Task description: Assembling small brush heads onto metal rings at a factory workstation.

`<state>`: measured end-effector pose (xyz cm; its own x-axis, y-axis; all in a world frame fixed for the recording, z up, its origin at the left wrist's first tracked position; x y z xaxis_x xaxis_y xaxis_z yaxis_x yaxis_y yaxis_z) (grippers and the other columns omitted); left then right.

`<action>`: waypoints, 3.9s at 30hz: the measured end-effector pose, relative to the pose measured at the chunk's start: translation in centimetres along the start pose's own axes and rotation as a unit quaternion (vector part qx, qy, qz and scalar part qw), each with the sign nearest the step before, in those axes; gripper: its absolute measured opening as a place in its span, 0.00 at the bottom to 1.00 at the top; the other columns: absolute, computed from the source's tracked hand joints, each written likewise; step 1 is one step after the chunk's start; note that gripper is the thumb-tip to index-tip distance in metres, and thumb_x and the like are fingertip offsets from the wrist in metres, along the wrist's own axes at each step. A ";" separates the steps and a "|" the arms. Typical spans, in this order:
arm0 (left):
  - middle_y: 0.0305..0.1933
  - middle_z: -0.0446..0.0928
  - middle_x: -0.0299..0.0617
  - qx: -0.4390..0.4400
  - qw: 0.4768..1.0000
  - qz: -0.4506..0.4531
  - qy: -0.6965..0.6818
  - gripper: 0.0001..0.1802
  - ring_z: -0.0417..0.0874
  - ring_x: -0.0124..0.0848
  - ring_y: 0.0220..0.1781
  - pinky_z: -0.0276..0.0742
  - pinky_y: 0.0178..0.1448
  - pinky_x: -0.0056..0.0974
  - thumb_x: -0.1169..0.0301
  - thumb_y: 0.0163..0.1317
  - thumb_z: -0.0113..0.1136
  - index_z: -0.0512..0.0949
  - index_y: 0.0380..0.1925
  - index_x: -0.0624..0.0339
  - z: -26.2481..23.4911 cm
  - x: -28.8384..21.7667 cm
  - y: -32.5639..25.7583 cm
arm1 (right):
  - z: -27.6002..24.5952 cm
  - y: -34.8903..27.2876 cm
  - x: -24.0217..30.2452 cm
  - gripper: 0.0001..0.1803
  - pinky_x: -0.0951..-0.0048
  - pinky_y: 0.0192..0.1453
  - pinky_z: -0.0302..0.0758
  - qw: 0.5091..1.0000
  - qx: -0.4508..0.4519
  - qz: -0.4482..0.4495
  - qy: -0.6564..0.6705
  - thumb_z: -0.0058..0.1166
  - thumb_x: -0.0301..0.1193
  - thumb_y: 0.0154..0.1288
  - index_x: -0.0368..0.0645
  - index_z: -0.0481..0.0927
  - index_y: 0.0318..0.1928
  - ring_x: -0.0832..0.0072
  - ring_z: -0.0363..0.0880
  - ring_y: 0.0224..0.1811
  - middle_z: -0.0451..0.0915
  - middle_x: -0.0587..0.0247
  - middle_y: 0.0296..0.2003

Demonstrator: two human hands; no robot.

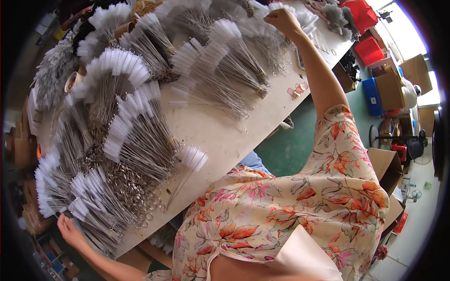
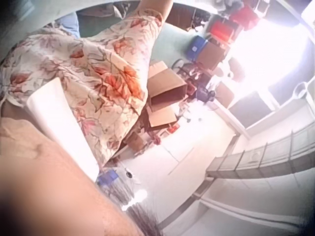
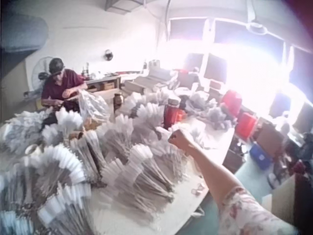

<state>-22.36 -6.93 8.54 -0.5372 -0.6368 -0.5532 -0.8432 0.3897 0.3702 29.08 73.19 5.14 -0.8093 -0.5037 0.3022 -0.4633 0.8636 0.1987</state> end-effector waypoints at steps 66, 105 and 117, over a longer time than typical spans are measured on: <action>0.31 0.76 0.36 0.131 0.921 0.221 -0.293 0.17 0.76 0.25 0.28 0.72 0.28 0.30 0.61 0.46 0.68 0.78 0.33 0.57 13.9 -27.1 -16.4 | 5.7 -33.1 35.3 0.08 0.75 0.27 0.70 0.736 0.490 -0.294 0.362 0.50 0.29 0.60 0.37 0.78 0.32 0.76 0.74 0.22 0.78 0.63 0.23; 0.41 0.76 0.47 0.187 0.885 0.162 -0.395 0.16 0.81 0.31 0.37 0.79 0.40 0.30 0.87 0.50 0.54 0.79 0.40 0.66 9.4 -27.4 -14.0 | 5.7 -34.8 41.2 0.11 0.84 0.28 0.67 0.573 0.576 -0.174 0.557 0.50 0.35 0.65 0.39 0.79 0.35 0.88 0.68 0.25 0.80 0.69 0.30; 0.45 0.73 0.58 0.184 0.879 0.239 -0.369 0.17 0.80 0.37 0.40 0.79 0.45 0.33 0.87 0.50 0.50 0.76 0.42 0.74 7.8 -30.4 -13.2 | 2.3 -32.0 41.4 0.11 0.84 0.27 0.65 0.570 0.490 -0.179 0.635 0.52 0.34 0.64 0.39 0.79 0.36 0.89 0.66 0.23 0.74 0.74 0.23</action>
<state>4.91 12.47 14.65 -0.5849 0.2109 -0.7832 -0.3938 0.7703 0.5015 9.56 24.72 9.14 0.0259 0.2780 0.9602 -0.9994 -0.0154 0.0314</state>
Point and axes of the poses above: each hand's wrist, its own y-axis towards the middle knuckle, its own z-axis out of the palm, x = y × z, the point moved 8 cm from there along y, towards the middle knuckle
